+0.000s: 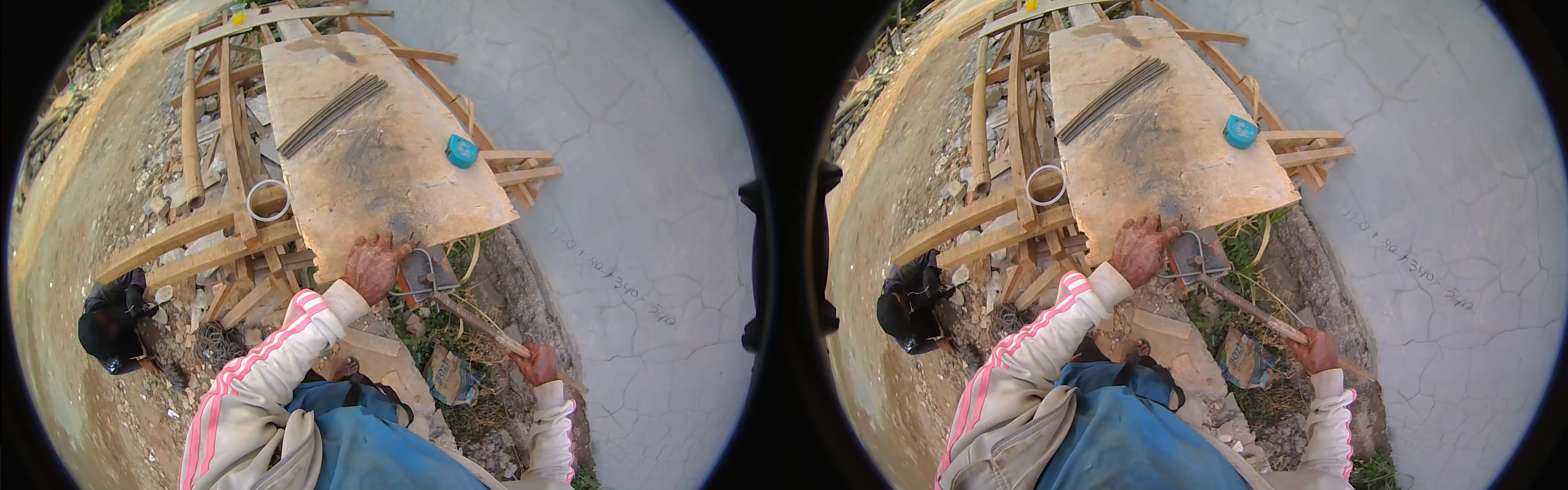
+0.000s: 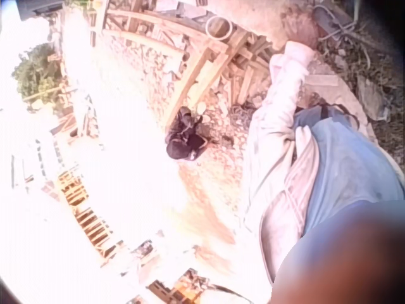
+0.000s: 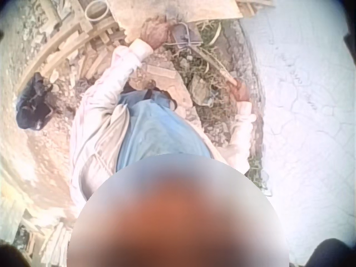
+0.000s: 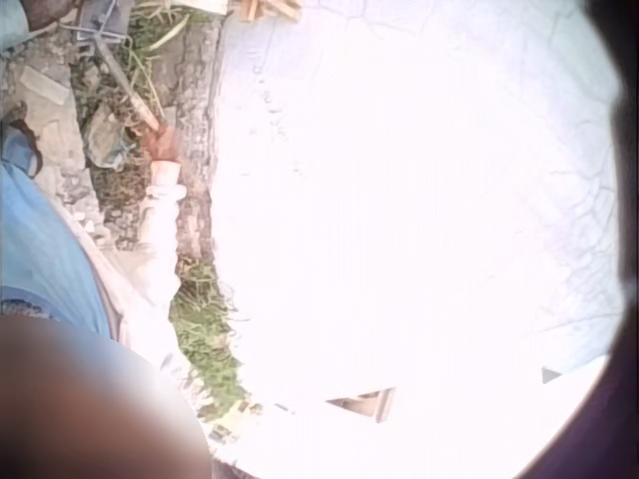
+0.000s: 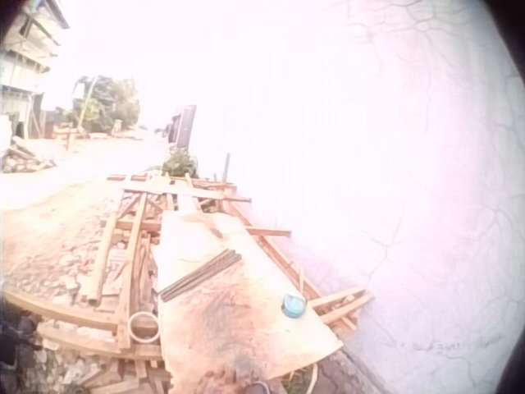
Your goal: The person repeatedly bends thin metal rods into U-shapes using a hammer and a metal block on a wooden workbench. The person holds each rod in place with one hand and strikes it with the hammer to form the bend, then places the finished piece aside.
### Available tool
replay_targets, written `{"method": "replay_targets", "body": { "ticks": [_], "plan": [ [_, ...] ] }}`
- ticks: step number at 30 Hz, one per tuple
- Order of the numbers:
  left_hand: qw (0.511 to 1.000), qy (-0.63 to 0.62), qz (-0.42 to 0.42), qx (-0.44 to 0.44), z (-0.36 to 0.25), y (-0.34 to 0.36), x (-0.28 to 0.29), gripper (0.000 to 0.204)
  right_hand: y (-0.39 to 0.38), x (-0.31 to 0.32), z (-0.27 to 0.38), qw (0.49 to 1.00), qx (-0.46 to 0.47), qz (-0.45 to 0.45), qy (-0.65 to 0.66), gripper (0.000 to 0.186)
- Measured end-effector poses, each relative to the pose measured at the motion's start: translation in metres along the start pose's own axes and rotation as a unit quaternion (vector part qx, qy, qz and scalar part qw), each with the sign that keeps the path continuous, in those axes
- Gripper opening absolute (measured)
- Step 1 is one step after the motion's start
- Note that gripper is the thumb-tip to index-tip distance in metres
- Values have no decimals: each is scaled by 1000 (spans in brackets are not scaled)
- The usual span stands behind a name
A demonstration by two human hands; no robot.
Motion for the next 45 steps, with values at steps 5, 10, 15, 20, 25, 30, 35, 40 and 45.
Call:
{"method": "replay_targets", "body": {
  "ticks": [5,10,15,20,25,30,35,40,45],
  "plan": [
    [1000,3,-14,-3,0,0,1,41,7,8,5,999,31,-11,-24,28],
    [1000,3,-11,-6,1,0,-2,45,14,8,0,999,39,-10,-18,29],
    [1000,-6,-23,-17,0,0,2,45,18,8,-4,997,49,-22,-49,29],
    [1000,-10,-25,-15,-1,-1,4,43,15,-2,-3,998,46,-37,-25,26],
    [1000,-8,-11,-7,1,1,1,43,9,-2,2,996,33,-76,-44,23],
    [1000,9,-16,-19,0,2,0,44,0,5,8,993,3,-96,-69,22],
    [1000,4,-9,-15,2,1,-2,44,-5,4,14,991,-7,-114,-63,23],
    [999,8,-26,-25,1,1,2,42,-20,-8,19,991,-43,-122,-41,22],
    [999,18,-22,-25,0,1,2,41,-68,-57,49,981,-127,-144,-2,22]
  ]
}}
Point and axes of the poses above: each hand's wrist, its own y-axis towards the middle knuckle, its own x-axis out of the back of the hand, z = x × y, the point moved 6 cm from there along y, towards the middle knuckle, and after that the axes turned 12 degrees about z, right-handed, at the moved point
